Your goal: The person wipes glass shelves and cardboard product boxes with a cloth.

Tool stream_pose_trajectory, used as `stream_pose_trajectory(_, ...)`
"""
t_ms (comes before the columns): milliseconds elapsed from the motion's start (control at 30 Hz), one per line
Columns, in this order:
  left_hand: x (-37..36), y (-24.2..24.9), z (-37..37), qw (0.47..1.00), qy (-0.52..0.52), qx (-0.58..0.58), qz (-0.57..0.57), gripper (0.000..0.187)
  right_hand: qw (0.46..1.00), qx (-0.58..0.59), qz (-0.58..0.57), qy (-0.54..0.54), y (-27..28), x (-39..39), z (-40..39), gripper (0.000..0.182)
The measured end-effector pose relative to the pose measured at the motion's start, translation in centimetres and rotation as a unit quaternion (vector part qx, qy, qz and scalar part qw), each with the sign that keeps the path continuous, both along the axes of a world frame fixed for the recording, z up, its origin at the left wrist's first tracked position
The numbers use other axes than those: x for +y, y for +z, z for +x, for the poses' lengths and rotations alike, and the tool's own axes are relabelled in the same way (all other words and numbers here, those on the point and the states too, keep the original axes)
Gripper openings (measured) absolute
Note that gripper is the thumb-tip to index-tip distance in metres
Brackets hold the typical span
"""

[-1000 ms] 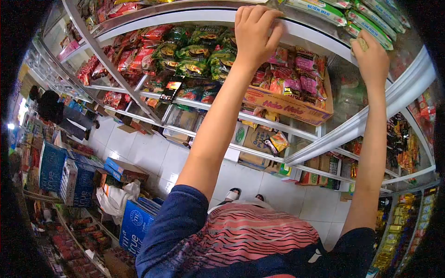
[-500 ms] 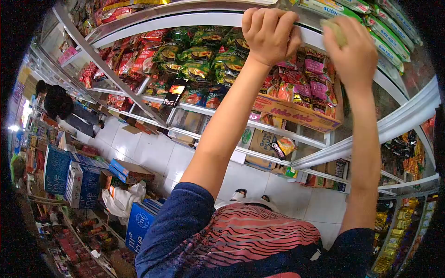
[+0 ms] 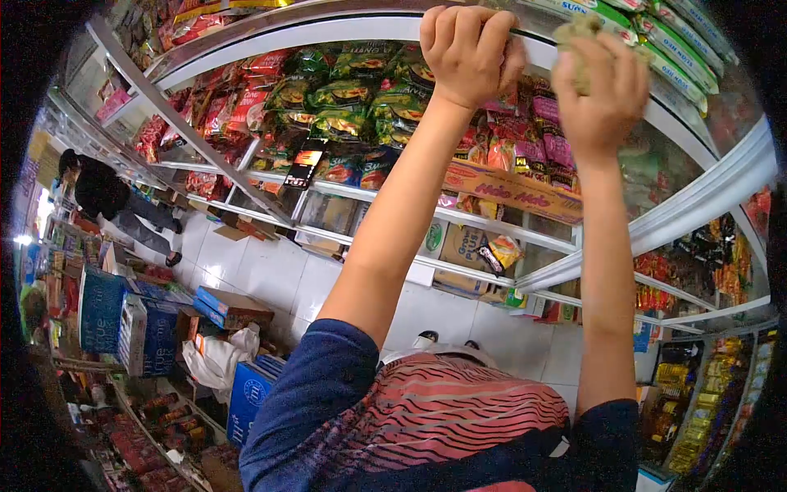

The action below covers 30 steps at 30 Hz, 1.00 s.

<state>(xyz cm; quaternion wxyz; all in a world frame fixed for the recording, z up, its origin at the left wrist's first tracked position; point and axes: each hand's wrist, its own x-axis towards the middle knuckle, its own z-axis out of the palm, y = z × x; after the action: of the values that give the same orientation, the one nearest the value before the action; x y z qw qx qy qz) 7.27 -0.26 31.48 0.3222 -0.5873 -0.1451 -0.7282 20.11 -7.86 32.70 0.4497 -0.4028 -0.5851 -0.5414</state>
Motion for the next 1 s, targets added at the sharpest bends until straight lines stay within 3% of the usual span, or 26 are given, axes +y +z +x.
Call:
stream_pose_trajectory(133,-0.6,0.1,-0.7,0.999,-0.001,0.041,-0.033,0.018,0.999,-0.031,0.03,0.025,-0.6,-1.4,4.0,0.024)
stream_pose_trajectory(333,-1.5,-0.1,-1.5,0.993,-0.03,0.086,-0.081,0.023,0.987,0.085,0.133,0.035,-0.6,-2.4,8.6,0.018)
stream_pose_trajectory(400,-2.0,0.1,-1.8,0.989,-0.048,0.102,-0.1,0.024,0.991,0.114,0.052,0.049,0.2,-1.7,4.6,0.019)
stream_pose_trajectory(467,-2.6,0.1,-2.0,0.983,-0.06,0.115,-0.13,0.025,0.993,0.103,-0.045,-0.023,0.6,-1.3,0.2,0.02)
stream_pose_trajectory(533,-3.1,0.2,-2.3,0.979,-0.063,0.127,-0.146,0.026,0.996,0.047,-0.064,0.037,2.4,-2.4,-2.8,0.023)
stream_pose_trajectory(600,-3.2,0.2,-2.7,0.972,-0.076,0.15,-0.166,0.029,0.985,0.08,-0.1,0.112,3.1,-2.5,-2.4,0.015)
stream_pose_trajectory(667,-2.2,-0.2,-2.5,0.983,-0.073,0.129,-0.108,0.026,0.986,0.09,-0.12,0.067,2.2,-2.7,0.6,0.017)
stream_pose_trajectory(733,-2.2,-0.6,-2.7,0.977,-0.1,0.134,-0.133,0.028,0.98,0.102,-0.17,0.036,2.1,-4.1,4.6,0.023)
stream_pose_trajectory(800,-2.3,-0.4,-2.9,0.971,-0.122,0.135,-0.155,0.032,0.974,0.171,-0.143,0.027,2.3,-5.2,8.1,0.016)
stream_pose_trajectory(833,-2.3,-0.3,-3.0,0.969,-0.131,0.135,-0.162,0.028,0.95,0.241,-0.2,0.014,3.1,-6.2,8.6,0.015)
stream_pose_trajectory(867,-2.4,-0.3,-3.1,0.966,-0.14,0.136,-0.171,0.025,0.945,0.252,-0.207,0.024,3.5,-6.3,8.8,0.018)
stream_pose_trajectory(933,-2.4,-0.3,-3.0,0.967,-0.14,0.125,-0.174,0.025,0.94,0.215,-0.256,-0.064,4.5,-6.1,7.8,0.023)
stream_pose_trajectory(1000,-2.5,-0.3,-3.0,0.962,-0.141,0.129,-0.194,0.029,0.929,0.204,-0.309,0.004,4.8,-4.4,5.9,0.022)
